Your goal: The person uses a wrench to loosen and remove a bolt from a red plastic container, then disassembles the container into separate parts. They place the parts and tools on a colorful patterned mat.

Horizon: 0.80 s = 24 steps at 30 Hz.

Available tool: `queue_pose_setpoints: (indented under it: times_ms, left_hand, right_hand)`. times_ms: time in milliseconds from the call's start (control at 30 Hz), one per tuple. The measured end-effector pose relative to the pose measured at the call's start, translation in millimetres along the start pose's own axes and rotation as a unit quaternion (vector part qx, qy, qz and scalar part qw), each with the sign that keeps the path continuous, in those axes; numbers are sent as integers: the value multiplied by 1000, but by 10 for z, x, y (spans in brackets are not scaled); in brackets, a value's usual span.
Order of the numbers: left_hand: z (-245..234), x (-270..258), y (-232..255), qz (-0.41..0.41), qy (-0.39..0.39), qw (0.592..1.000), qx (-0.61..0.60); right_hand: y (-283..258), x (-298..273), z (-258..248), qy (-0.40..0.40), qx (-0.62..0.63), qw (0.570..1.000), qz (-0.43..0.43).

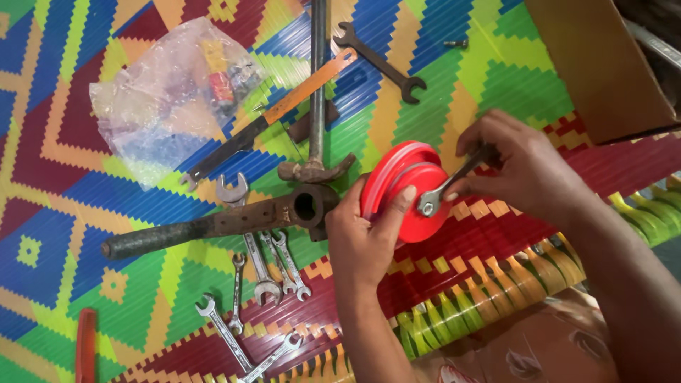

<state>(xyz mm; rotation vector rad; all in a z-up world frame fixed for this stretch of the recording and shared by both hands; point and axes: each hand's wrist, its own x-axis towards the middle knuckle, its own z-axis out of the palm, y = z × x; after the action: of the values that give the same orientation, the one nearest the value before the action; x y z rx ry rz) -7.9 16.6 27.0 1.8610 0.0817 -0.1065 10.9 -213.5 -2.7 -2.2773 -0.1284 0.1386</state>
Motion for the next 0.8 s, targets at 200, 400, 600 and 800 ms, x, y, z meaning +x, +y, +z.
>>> queue_pose_setpoints:
  times_ms: [200,400,600,800]
  left_hand:
    - [5,23,29,-21,22,998,-50]
    - [127,2,62,-4,11,1000,-28]
    - [158,2,121,20,-15,1000,0]
    - [191,22,126,-59,-29,997,-32]
  right_hand:
    - [-178,13,167,104,243,962,62]
    - [-122,217,394,244,425,871,18]
    - [-190,315,507,272,353,894,-44]
    - [-656,277,541,220,300,925,-82]
